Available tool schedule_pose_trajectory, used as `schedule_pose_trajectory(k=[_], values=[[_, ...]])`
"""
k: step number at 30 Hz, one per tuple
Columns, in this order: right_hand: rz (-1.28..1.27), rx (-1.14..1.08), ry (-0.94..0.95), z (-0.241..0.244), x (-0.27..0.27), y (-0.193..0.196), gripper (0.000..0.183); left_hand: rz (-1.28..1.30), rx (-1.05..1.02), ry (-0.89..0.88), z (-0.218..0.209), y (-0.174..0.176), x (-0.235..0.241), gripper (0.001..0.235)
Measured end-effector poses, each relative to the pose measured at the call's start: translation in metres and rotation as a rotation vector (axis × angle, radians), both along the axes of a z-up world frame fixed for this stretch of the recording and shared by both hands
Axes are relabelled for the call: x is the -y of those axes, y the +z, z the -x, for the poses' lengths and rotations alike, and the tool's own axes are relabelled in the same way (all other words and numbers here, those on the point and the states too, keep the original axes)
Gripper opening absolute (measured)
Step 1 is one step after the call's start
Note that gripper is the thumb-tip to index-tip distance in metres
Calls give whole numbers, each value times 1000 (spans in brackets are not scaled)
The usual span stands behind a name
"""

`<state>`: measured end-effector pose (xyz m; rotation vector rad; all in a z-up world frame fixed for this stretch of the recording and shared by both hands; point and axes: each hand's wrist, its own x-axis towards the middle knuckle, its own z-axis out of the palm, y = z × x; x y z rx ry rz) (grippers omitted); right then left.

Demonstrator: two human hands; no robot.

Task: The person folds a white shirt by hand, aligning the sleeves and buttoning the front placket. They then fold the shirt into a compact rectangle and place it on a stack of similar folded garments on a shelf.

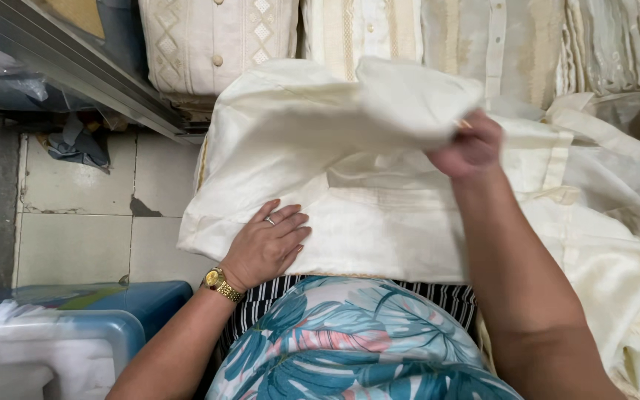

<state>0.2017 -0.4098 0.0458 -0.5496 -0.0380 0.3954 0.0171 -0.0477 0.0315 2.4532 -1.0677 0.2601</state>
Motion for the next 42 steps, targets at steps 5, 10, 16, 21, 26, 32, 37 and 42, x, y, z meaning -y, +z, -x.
schedule_pose_trajectory(k=[5,10,16,21,26,32,37,42], values=[[132,113,-121,66,90,-7,96,-94,71,144,25,-79,-19,68],[185,228,-87,88,151,-50,54,-97,-77,170,25,-87,-25,65],[697,115,-393,89,179,-26,40,-152,-291,121,27,35,0,50],[1206,570,-136,129,91,11,38,-95,-876,-119,28,122,-21,35],[1651,1071,457,169,-34,24,74,103,-394,43,1,54,-21,38],[2072,1162,337,181,-6,-35,61,-304,-144,153,2,5,-20,55],[1569,638,-507,188,57,-14,33,-344,-97,197,8,-5,-21,55],[1213,321,-811,204,138,-36,95,-333,-62,220,14,-7,-20,52]])
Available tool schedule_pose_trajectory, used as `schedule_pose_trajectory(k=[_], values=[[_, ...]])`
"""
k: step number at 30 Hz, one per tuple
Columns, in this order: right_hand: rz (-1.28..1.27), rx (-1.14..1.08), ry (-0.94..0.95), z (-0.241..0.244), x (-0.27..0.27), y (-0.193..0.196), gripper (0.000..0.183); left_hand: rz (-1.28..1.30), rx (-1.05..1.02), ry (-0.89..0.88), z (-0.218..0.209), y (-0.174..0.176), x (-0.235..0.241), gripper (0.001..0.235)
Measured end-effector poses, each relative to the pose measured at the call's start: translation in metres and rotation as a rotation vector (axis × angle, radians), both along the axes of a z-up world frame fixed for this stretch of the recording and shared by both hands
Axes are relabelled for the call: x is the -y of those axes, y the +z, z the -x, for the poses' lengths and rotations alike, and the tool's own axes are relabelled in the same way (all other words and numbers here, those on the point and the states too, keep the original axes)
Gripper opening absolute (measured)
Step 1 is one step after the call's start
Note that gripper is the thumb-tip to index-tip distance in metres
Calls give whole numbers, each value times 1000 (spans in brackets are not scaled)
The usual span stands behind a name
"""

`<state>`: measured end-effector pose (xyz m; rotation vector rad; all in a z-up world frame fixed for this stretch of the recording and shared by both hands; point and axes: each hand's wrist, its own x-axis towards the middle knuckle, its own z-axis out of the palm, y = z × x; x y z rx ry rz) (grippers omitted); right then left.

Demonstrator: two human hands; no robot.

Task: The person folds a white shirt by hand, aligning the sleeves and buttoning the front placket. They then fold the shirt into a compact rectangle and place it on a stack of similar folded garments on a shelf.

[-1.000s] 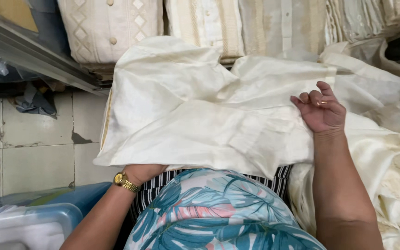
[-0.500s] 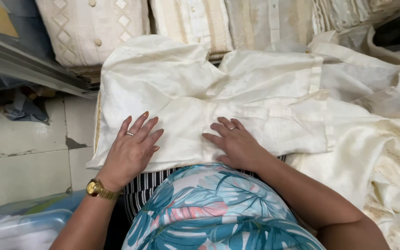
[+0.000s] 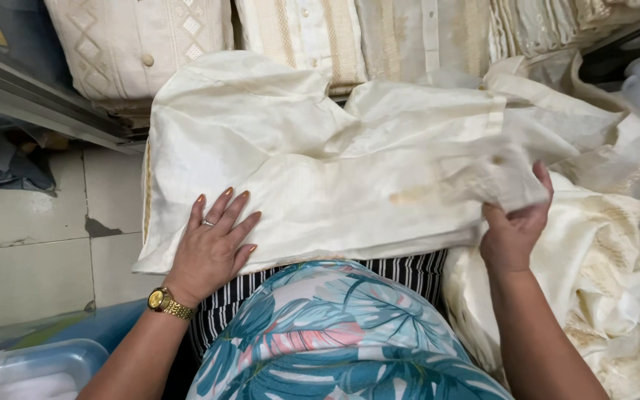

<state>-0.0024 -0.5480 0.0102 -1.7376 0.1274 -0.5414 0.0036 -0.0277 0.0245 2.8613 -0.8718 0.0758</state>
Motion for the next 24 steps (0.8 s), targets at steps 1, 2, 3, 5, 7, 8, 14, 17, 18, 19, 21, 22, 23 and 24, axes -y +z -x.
schedule_pose_trajectory(k=[1,2,3,5,7,8,14,17,18,19,21,22,23,24], values=[[-51,-22,-87,3,9,-2,103,-3,5,3,1,-1,0,51],[-47,-22,-87,11,25,-17,103,1,5,3,1,0,1,51],[-170,-120,-195,19,41,-32,105,-8,-2,2,1,0,2,51],[-293,-219,-298,23,60,-38,108,-17,-9,8,1,4,5,51],[339,-91,-257,20,64,-23,102,-80,-31,7,0,12,8,59],[336,-94,-260,7,44,-2,102,-82,-33,4,-3,25,13,59],[1212,-184,390,-45,-50,43,75,-63,-120,-91,-13,52,27,92],[1143,-406,730,-23,-49,54,94,-111,-273,-182,0,38,11,86],[1154,-409,759,-14,-39,53,94,-109,-271,-193,6,35,3,83],[1164,-412,787,-4,-29,52,95,-106,-268,-203,13,33,-5,80],[1224,-377,729,3,-19,41,87,-87,-198,-182,22,31,-10,70],[1289,-342,661,9,-11,37,81,-62,-123,-166,26,30,-10,62],[1288,-346,659,5,-6,26,81,-61,-124,-170,26,24,-8,62],[1244,-191,578,-1,-1,16,65,-74,-60,-149,26,19,-6,59]])
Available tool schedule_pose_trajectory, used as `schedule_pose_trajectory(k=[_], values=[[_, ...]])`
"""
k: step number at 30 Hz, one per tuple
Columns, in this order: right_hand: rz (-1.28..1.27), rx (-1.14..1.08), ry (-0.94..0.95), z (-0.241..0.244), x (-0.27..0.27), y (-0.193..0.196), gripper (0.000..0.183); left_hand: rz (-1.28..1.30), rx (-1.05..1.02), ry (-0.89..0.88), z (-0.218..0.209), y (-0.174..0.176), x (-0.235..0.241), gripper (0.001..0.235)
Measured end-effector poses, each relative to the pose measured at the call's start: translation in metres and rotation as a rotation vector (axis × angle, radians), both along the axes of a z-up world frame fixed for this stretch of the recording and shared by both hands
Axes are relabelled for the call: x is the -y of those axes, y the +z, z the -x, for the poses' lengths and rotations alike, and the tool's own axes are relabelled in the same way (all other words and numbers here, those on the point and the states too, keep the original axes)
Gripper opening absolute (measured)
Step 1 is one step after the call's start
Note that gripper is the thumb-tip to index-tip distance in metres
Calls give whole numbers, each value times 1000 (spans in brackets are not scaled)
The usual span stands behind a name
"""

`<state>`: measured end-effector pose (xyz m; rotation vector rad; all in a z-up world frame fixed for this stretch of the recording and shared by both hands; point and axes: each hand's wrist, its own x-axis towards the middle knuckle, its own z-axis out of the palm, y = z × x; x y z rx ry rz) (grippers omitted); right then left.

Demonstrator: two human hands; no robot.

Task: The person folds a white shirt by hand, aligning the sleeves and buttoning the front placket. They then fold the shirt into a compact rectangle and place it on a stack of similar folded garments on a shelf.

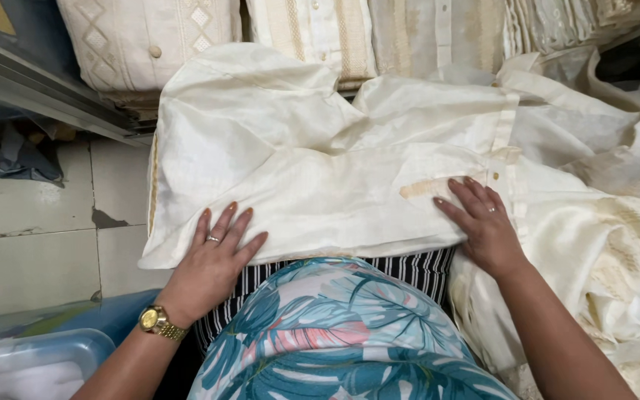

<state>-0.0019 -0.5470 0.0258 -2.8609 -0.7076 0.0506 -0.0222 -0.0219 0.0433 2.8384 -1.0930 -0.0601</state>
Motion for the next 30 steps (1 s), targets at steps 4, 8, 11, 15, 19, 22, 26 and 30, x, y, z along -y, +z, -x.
schedule_pose_trajectory(k=[4,8,11,15,19,22,26,30], values=[[-312,-149,-41,-6,12,44,101,-34,-1,5,-5,3,5,71],[55,-238,-161,21,18,111,100,-21,-135,-13,-4,19,4,71],[119,-386,-176,30,21,103,95,-107,-84,-31,-4,32,15,58],[-79,-475,-101,18,-21,107,81,-91,-419,34,-19,70,32,64],[-142,253,-132,-4,-67,37,74,-109,-201,-19,-46,55,47,70],[23,124,-165,2,-87,-9,69,-128,-129,-32,-45,-10,33,65],[45,97,-181,2,-83,-11,66,-222,-321,49,-54,35,55,62],[73,34,-178,-3,-81,-10,66,-350,-424,-1,-95,50,77,55]])
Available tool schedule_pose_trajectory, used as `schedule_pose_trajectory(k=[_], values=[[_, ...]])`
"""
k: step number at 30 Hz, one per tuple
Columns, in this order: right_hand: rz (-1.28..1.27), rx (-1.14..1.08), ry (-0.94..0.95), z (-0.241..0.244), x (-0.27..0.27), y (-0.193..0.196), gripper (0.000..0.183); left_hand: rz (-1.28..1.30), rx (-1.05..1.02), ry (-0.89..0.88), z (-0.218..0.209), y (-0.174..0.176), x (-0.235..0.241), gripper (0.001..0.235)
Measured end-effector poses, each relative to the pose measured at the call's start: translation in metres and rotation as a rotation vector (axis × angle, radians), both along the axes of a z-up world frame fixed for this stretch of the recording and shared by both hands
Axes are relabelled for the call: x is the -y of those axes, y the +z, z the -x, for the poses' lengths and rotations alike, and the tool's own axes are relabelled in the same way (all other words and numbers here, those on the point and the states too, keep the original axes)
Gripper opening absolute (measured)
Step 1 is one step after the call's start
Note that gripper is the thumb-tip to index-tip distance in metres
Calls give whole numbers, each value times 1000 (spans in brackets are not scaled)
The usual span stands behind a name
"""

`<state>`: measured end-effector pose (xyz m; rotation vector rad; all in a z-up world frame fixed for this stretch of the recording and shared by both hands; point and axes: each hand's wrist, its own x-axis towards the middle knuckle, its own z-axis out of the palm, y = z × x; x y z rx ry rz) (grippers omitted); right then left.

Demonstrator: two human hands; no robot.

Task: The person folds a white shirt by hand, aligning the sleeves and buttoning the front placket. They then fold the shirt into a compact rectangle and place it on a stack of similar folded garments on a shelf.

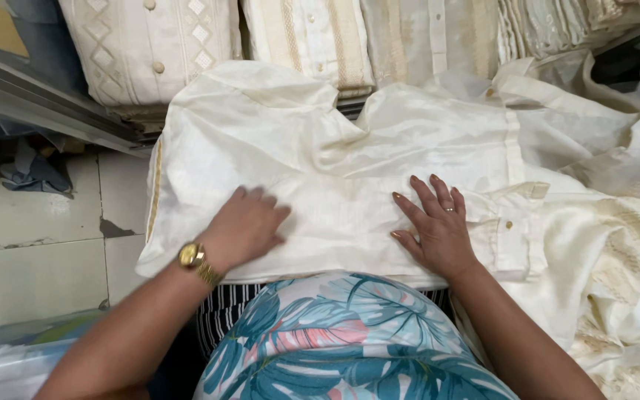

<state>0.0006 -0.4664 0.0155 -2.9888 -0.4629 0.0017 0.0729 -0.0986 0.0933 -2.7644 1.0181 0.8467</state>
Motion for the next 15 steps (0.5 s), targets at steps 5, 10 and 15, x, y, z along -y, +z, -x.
schedule_pose_trajectory(k=[5,10,15], values=[[-28,-113,-2,-7,8,9,74,101,175,-122,-77,-36,53,52],[-179,-81,25,-20,17,20,64,255,161,9,-142,-75,118,61],[-238,10,103,-59,1,29,49,240,214,35,-155,-105,113,26]])
